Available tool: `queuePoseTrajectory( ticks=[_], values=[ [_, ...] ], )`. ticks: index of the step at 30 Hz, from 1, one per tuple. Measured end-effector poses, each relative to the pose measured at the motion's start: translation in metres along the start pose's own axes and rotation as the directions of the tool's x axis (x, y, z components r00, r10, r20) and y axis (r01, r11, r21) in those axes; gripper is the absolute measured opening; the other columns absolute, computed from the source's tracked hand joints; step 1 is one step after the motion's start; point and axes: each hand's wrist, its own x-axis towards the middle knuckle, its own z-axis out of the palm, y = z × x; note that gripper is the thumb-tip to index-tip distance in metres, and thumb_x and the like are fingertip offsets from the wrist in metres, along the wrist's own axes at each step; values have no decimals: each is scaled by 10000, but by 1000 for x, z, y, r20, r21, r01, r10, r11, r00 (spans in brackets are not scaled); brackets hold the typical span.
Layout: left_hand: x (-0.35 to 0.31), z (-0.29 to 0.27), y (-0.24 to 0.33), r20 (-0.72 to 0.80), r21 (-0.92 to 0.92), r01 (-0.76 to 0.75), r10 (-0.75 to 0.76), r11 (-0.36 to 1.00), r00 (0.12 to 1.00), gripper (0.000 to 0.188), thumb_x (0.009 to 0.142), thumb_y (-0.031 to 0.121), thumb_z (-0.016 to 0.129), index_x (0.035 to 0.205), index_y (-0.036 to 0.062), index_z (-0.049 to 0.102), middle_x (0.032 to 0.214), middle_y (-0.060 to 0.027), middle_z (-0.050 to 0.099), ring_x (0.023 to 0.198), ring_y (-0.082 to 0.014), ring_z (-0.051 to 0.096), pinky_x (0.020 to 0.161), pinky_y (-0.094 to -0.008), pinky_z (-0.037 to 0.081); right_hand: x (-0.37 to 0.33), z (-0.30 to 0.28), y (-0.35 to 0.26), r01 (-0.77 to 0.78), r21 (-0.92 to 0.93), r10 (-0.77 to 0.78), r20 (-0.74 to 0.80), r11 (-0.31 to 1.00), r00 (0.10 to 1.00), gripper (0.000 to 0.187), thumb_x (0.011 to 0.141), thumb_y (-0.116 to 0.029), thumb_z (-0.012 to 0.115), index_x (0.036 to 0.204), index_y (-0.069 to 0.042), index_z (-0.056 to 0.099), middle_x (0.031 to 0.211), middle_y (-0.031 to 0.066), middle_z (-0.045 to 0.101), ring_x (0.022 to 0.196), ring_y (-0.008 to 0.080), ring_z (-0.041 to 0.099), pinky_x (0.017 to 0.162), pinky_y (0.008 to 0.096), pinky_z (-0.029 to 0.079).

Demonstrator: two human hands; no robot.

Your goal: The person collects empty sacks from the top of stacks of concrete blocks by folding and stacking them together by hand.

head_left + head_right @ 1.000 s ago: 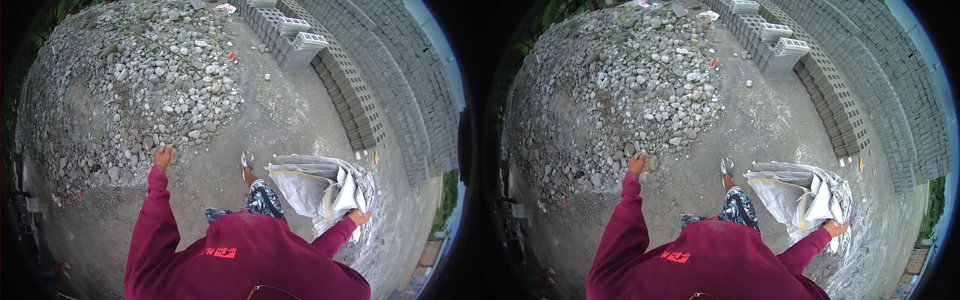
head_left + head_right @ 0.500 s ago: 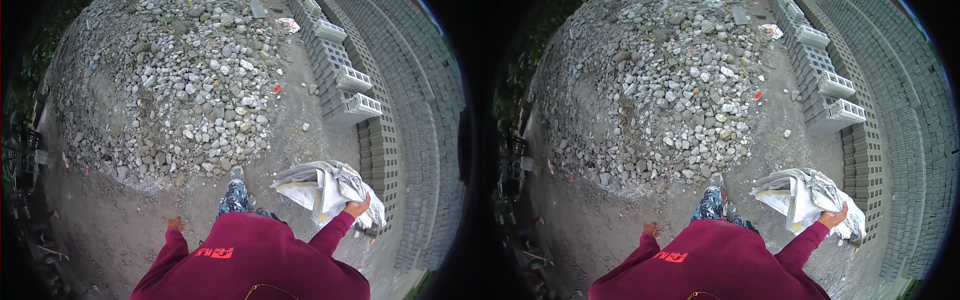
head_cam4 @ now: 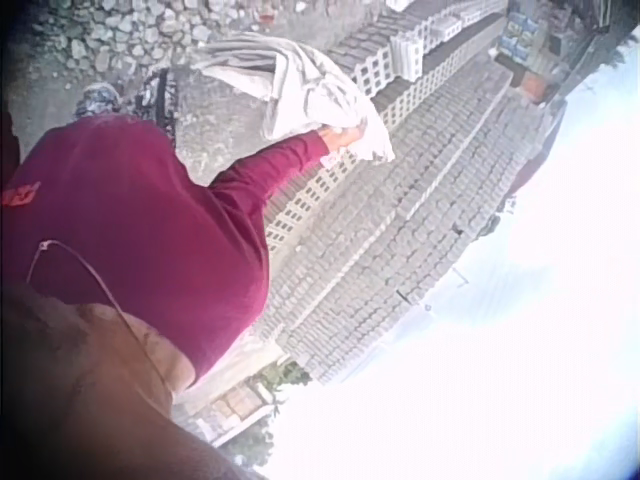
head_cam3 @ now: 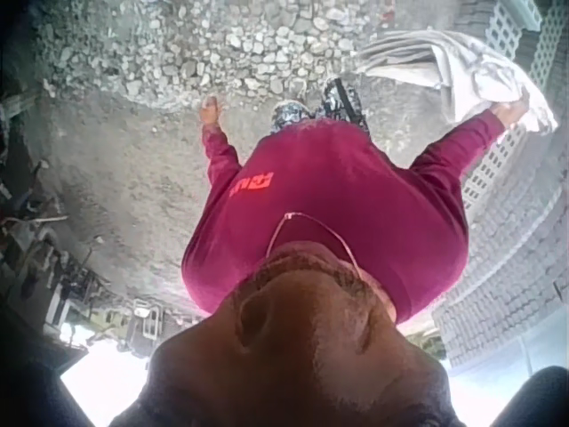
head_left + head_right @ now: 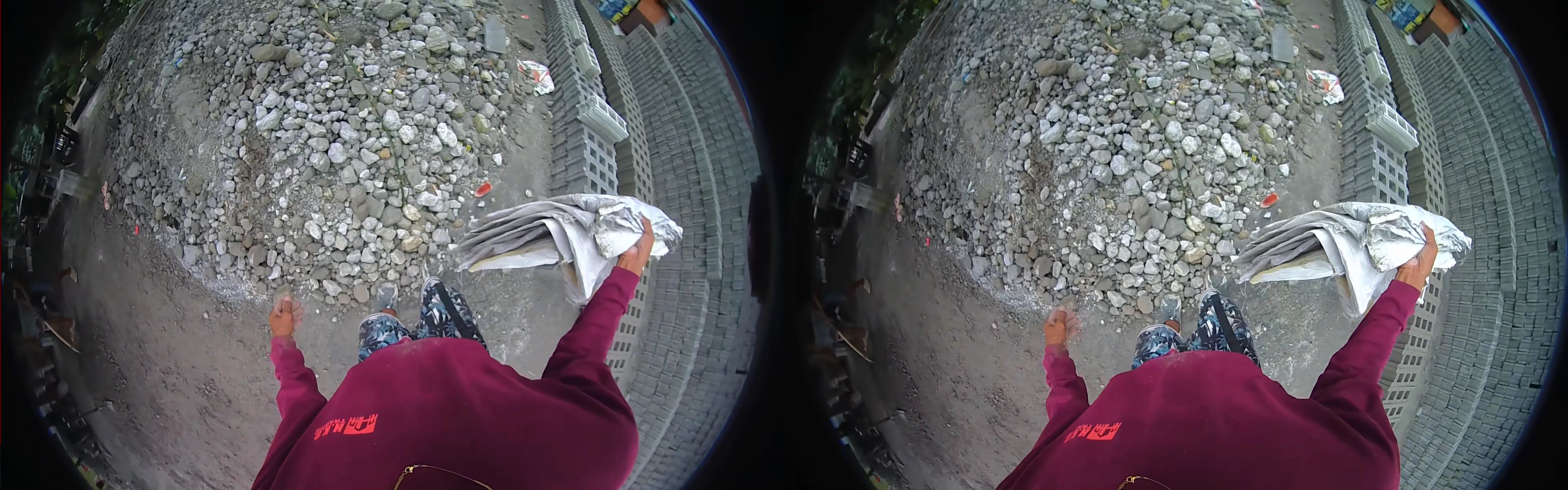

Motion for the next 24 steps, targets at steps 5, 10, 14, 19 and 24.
queuePoseTrajectory(
  ticks=[5, 10, 14, 19, 24],
  values=[
    [-80, 1, -49, -333, -230, 109, -183, 967, 925, 428, 913, 382, 596, 1216, 82, 556, 988, -130, 679, 755, -188, 665, 575, -302, 523, 149, 177, 67, -145, -284, 201, 178, 948, 963, 238, 763, -104, 667, 971, 1, 616, 895, 125, 670, 767, 276, 656, 761, 383, 551],
    [-214, 41, -118, -498, -483, 244, -494, 841, 713, 408, 876, 328, 570, 1191, 71, 580, 997, -178, 684, 725, -265, 681, 541, -390, 543, 213, 365, 229, 24, -451, 68, 186, 892, 980, 386, 626, -34, 779, 933, 120, 605, 899, 132, 646, 743, 244, 642, 686, 329, 514],
    [-291, 80, -149, -398, -535, 437, -672, 723, 625, 366, 851, 278, 581, 1164, 96, 527, 889, -178, 667, 671, -315, 662, 531, -449, 543, 213, 485, 372, 305, -807, 246, 474, 506, 845, 1027, 642, -542, 796, 1257, 195, 430, 1250, 285, 536, 1147, 320, 551, 949, 373, 439],
    [-335, 129, -174, -410, -120, 528, -526, 841, 745, 460, 872, 241, 553, 1271, 23, 484, 978, -226, 665, 725, -321, 664, 583, -429, 556, -32, 507, 456, 514, -636, 531, 769, 576, 356, 742, 757, -467, 655, 1306, 12, 517, 1261, 237, 568, 1169, 372, 551, 1011, 389, 421],
    [-333, 148, -187, -398, -212, 482, -526, 850, 752, 492, 883, 235, 539, 1302, -15, 472, 1020, -243, 659, 741, -305, 668, 615, -378, 566, -254, 292, 523, 321, -853, 909, 355, 411, -218, 380, 731, -340, 709, 885, 4, 656, 711, 96, 666, 568, 203, 645, 549, 353, 503]
  ],
)
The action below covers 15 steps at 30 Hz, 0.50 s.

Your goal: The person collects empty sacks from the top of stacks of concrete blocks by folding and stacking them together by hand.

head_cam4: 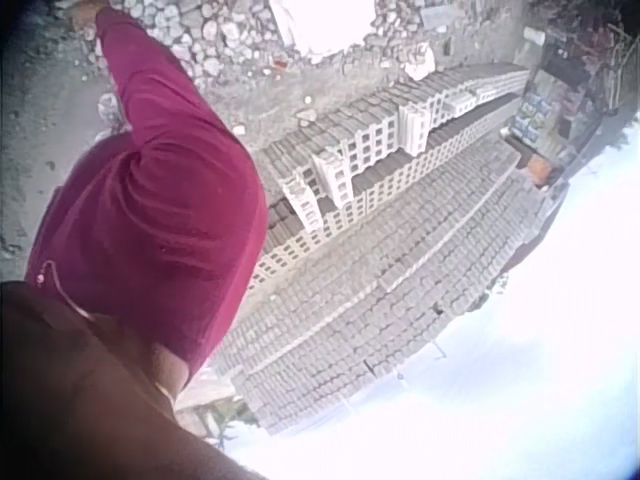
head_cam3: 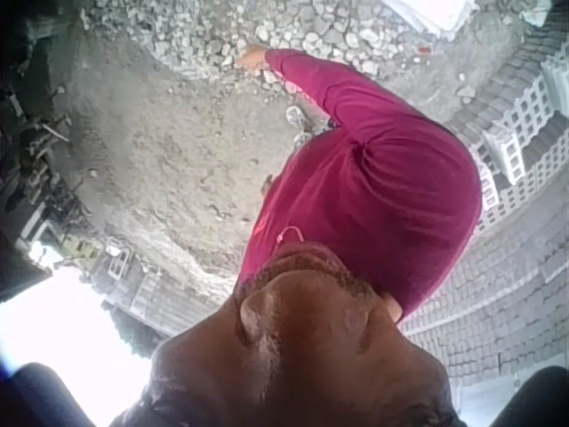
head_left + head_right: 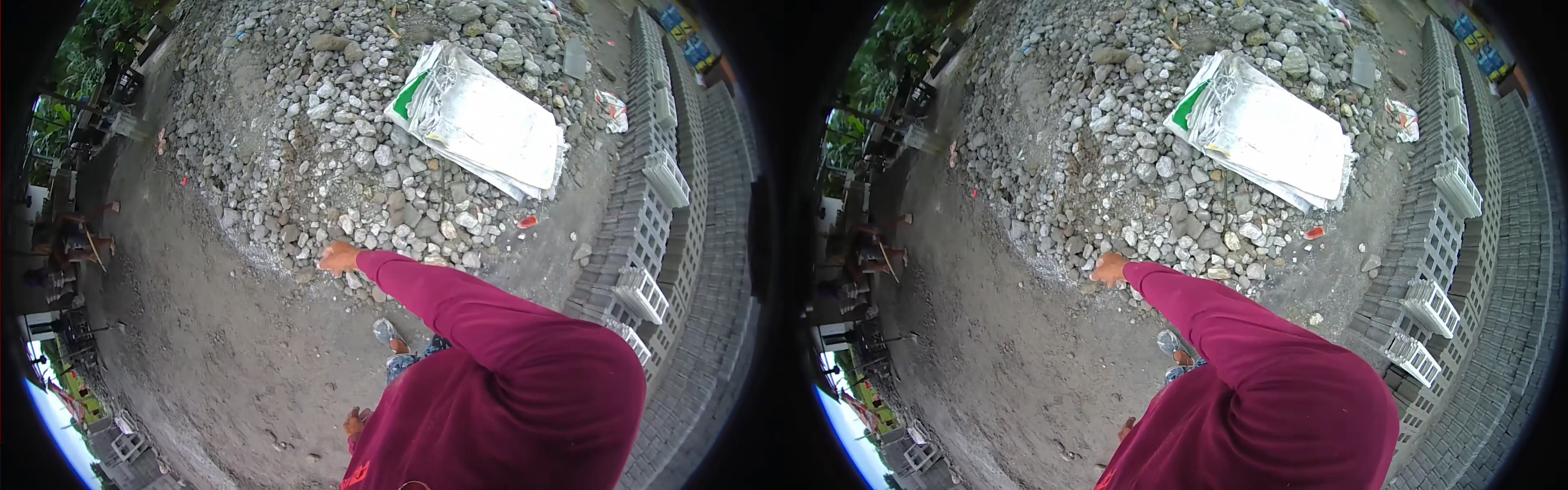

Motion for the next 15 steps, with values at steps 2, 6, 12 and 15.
queuePoseTrajectory(
  ticks=[2, 6, 12, 15],
  values=[
    [-6, 1, -18, -37, -126, -13, 8, 992, 999, 471, 895, 249, 535, 1292, -1, 487, 1011, -225, 665, 740, -293, 672, 606, -372, 564, -10, 85, 71, -224, -162, 256, 211, 961, 944, 319, 725, -271, 729, 826, 19, 643, 714, 106, 656, 582, 214, 659, 496, 347, 491],
    [15, -44, -70, -67, -563, 119, -188, 818, 980, 412, 927, 307, 533, 1229, 26, 536, 978, -157, 682, 735, -268, 678, 572, -377, 552, -38, 127, 140, -324, -299, 411, 303, 898, 859, 341, 772, -308, 725, 949, -26, 651, 837, 114, 682, 653, 211, 678, 487, 284, 479],
    [52, -126, -188, -63, -795, 234, -459, 560, 886, 315, 934, 282, 494, 1157, 69, 563, 914, -132, 690, 710, -272, 675, 570, -419, 540, -35, 71, 201, -464, 213, 503, -503, 860, 702, 379, 836, -282, 521, 1098, -7, 512, 808, 197, 618, 607, 319, 603, 525, 460, 479],
    [77, -168, -248, -50, -922, 157, -511, 355, 858, 267, 920, 245, 479, 1114, 83, 565, 878, -133, 691, 712, -270, 677, 574, -422, 536, -22, 86, 186, -430, 171, 438, -612, 887, 659, 358, 823, -273, 545, 1060, -5, 527, 699, 143, 569, 516, 309, 602, 371, 360, 410]
  ],
)
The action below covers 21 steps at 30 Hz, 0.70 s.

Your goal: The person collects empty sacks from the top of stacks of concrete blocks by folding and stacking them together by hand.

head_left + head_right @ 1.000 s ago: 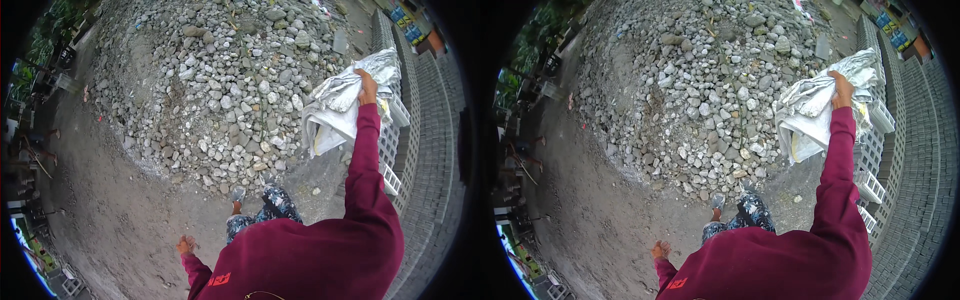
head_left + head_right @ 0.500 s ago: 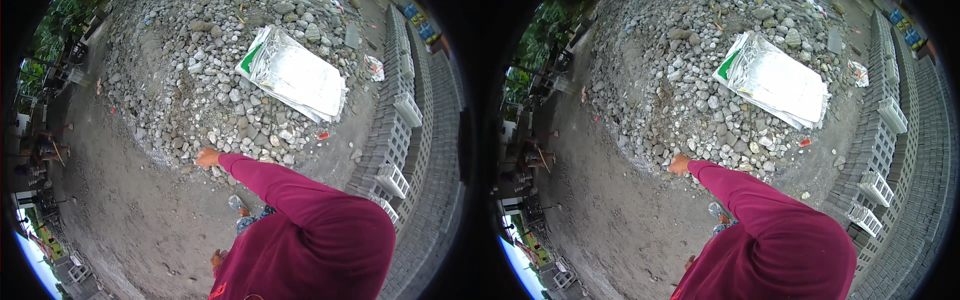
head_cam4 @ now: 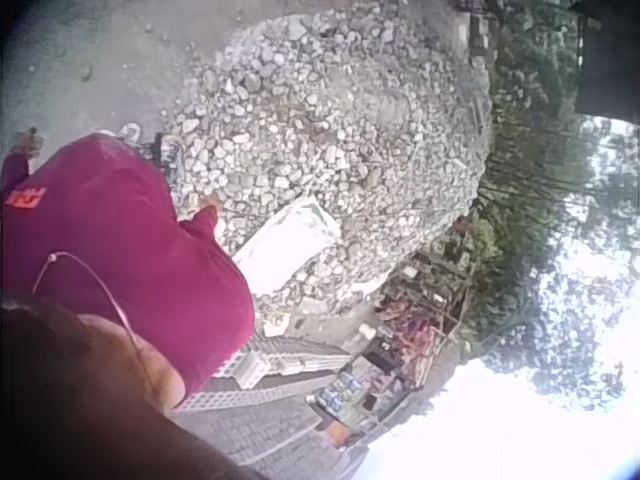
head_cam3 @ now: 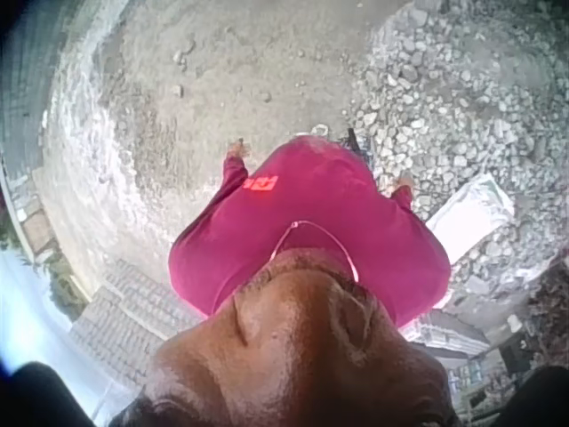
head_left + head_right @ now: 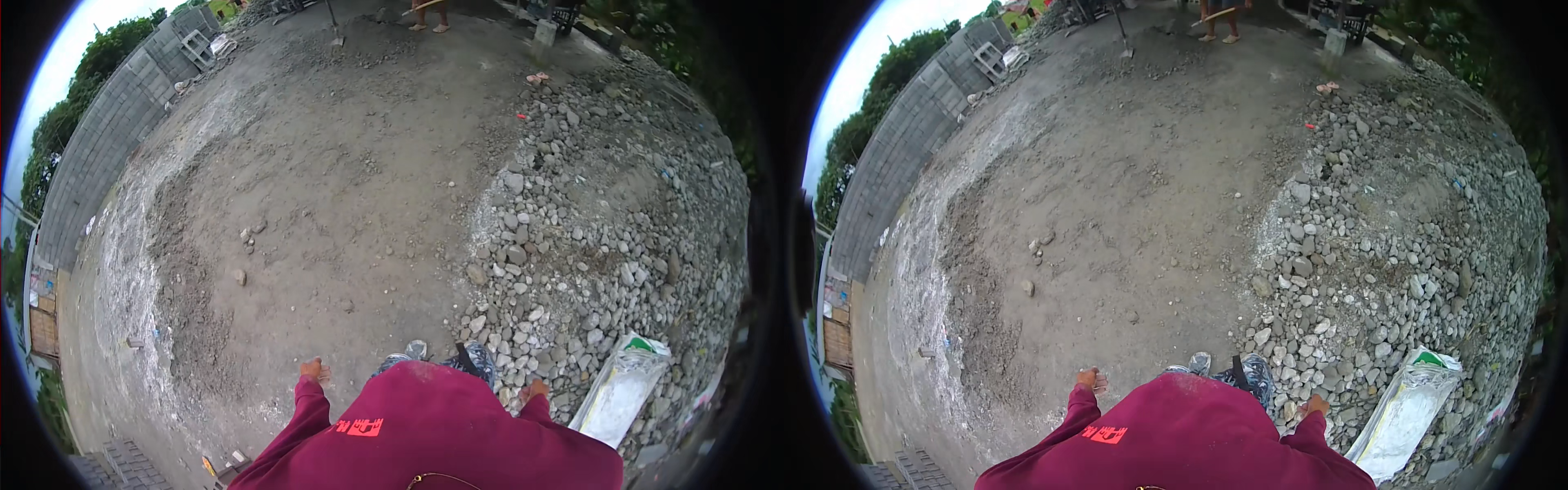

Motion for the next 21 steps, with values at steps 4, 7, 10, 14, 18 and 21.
queuePoseTrajectory(
  ticks=[4, 7, 10, 14, 18, 21],
  values=[
    [21, 7, 37, -30, -238, -1, -6, 971, 1000, 277, 885, 215, 478, 1098, 48, 534, 956, -173, 673, 828, -311, 676, 655, -468, 540, -38, 119, -66, 215, -13, -208, 202, 976, 957, 360, 802, -193, 576, 1031, 61, 462, 651, 160, 540, 391, 294, 524, 327, 433, 443],
    [44, 40, 87, 51, -290, 32, -18, 956, 999, 304, 885, 223, 480, 1129, 47, 520, 1031, -190, 655, 885, -332, 664, 710, -497, 535, -69, 239, -127, 384, -118, -324, 349, 916, 879, 248, 787, -176, 602, 722, 62, 579, 608, 170, 594, 399, 281, 560, 373, 378, 461],
    [78, 84, 172, 140, -284, 34, 7, 958, 990, 306, 906, 255, 488, 1139, 59, 522, 1068, -192, 647, 891, -335, 664, 742, -501, 531, -106, 360, -191, 536, -220, -390, 476, 815, 788, 284, 816, -209, 619, 816, 75, 634, 642, 145, 626, 449, 223, 575, 441, 343, 483],
    [104, 140, 334, 283, -314, -96, 190, 944, 940, 335, 920, 333, 526, 1158, 98, 536, 1032, -132, 668, 807, -272, 679, 656, -460, 563, -162, 510, -286, 575, -77, -406, 632, 814, 660, 410, 848, -336, 657, 919, 68, 655, 726, 119, 642, 550, 184, 599, 480, 323, 496],
    [105, 177, 493, 452, -370, -71, 246, 926, 857, 386, 929, 421, 522, 1137, 97, 522, 1049, -156, 648, 858, -297, 670, 694, -480, 566, -240, 660, -364, 601, -97, -386, 684, 793, 619, 578, 900, -501, 551, 1022, 56, 643, 866, 139, 653, 656, 209, 617, 599, 362, 509],
    [93, 183, 606, 504, -443, -47, 292, 895, 813, 533, 929, 518, 495, 1207, 65, 449, 1168, -220, 570, 976, -364, 627, 774, -526, 539, -347, 792, -401, 743, -74, -445, 760, 665, 473, 632, 886, -572, 522, 1115, 6, 637, 939, 136, 667, 776, 222, 648, 626, 351, 469]
  ],
)
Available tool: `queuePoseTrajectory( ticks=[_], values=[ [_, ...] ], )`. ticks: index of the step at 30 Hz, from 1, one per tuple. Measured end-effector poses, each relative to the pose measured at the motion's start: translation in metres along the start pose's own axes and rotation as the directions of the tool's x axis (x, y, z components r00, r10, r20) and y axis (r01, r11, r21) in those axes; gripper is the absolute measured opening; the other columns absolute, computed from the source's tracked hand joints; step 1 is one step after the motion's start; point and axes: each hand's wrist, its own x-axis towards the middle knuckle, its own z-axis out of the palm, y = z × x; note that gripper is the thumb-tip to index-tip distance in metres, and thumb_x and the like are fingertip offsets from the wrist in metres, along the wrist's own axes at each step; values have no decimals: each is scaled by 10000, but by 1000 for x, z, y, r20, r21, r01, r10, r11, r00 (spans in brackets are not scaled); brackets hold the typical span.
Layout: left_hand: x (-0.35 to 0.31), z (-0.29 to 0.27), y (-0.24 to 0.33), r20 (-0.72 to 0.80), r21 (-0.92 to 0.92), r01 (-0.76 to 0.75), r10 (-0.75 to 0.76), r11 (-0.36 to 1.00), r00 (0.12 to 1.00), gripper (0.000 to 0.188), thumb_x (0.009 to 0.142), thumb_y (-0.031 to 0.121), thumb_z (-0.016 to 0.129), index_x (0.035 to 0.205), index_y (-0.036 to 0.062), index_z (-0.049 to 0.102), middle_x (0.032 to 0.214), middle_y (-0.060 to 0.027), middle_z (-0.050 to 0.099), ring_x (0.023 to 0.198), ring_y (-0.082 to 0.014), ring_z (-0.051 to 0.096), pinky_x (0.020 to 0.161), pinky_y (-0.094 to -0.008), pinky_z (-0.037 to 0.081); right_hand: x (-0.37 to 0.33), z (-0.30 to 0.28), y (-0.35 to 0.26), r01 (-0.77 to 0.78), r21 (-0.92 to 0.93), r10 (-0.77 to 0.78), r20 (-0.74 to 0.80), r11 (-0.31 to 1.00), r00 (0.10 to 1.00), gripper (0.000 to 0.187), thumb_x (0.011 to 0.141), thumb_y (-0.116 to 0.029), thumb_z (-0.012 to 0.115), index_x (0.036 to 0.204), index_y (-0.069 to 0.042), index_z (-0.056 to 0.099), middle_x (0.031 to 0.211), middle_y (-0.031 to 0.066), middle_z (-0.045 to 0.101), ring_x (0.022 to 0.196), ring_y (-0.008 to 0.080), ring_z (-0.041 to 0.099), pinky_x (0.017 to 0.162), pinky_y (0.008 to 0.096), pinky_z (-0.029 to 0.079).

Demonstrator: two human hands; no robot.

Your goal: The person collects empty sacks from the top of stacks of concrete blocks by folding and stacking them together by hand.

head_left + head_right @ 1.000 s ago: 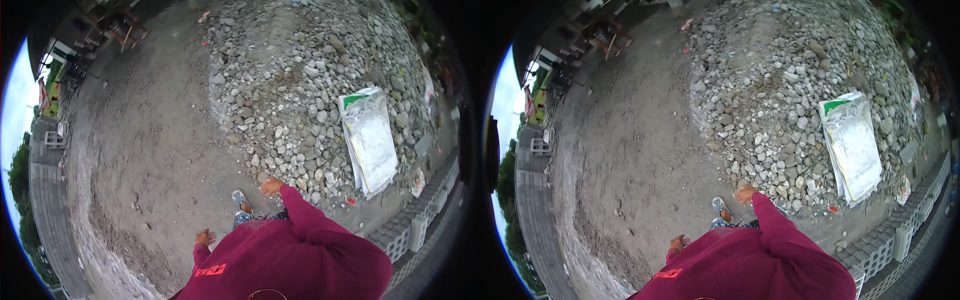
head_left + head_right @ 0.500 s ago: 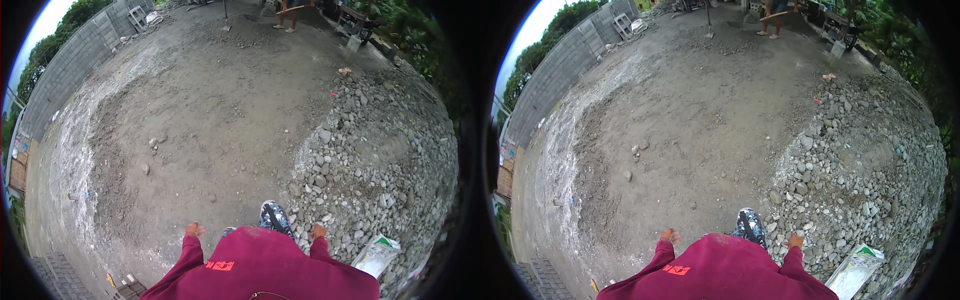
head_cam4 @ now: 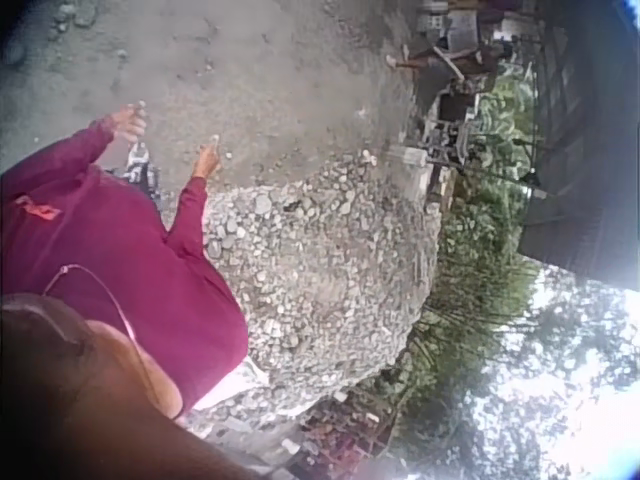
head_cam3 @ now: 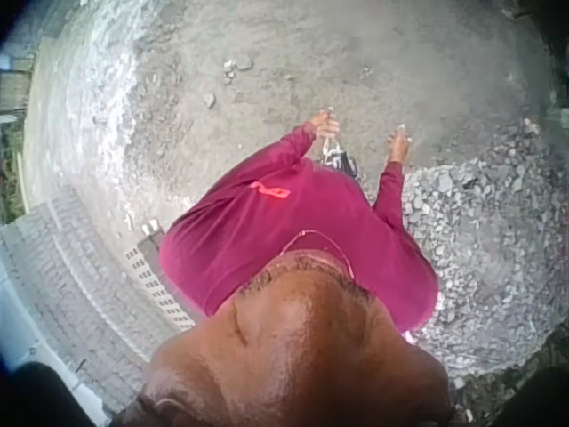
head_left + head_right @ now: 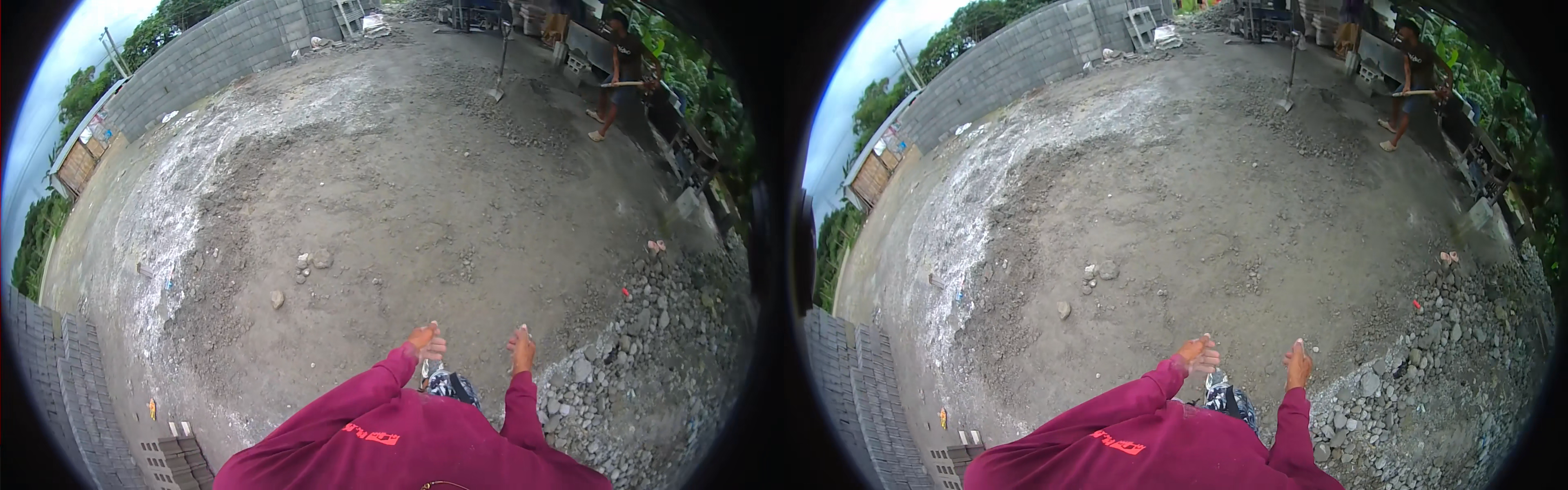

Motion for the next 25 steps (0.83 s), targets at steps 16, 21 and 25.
queuePoseTrajectory(
  ticks=[16, 21, 25],
  values=[
    [127, 17, 585, 388, -314, -422, 521, 850, 761, 755, 895, 672, 389, 1371, 87, 418, 1260, -189, 554, 1090, -312, 575, 913, -436, 450, 370, 392, -324, 396, -636, -212, 348, 662, 913, 547, 924, -475, 440, 1089, 8, 635, 979, 205, 673, 950, 362, 628, 915, 497, 398],
    [275, -119, 676, -58, -72, -391, 388, 917, 920, 722, 896, 644, 434, 1318, 58, 434, 1178, -167, 607, 1000, -270, 608, 831, -394, 492, 451, 256, -237, -348, -639, 425, -36, 686, 905, 371, 926, -305, 508, 797, 28, 606, 662, 146, 647, 477, 252, 623, 374, 433, 401],
    [365, -196, 718, -205, -250, -343, 296, 905, 933, 653, 909, 576, 464, 1291, 47, 437, 1154, -171, 621, 920, -260, 635, 744, -397, 525, 473, 220, -186, 483, -783, 130, 473, -391, 872, 220, 806, -391, 667, 868, -194, 743, 820, 58, 720, 842, 321, 683, 761, 463, 464]
  ],
)
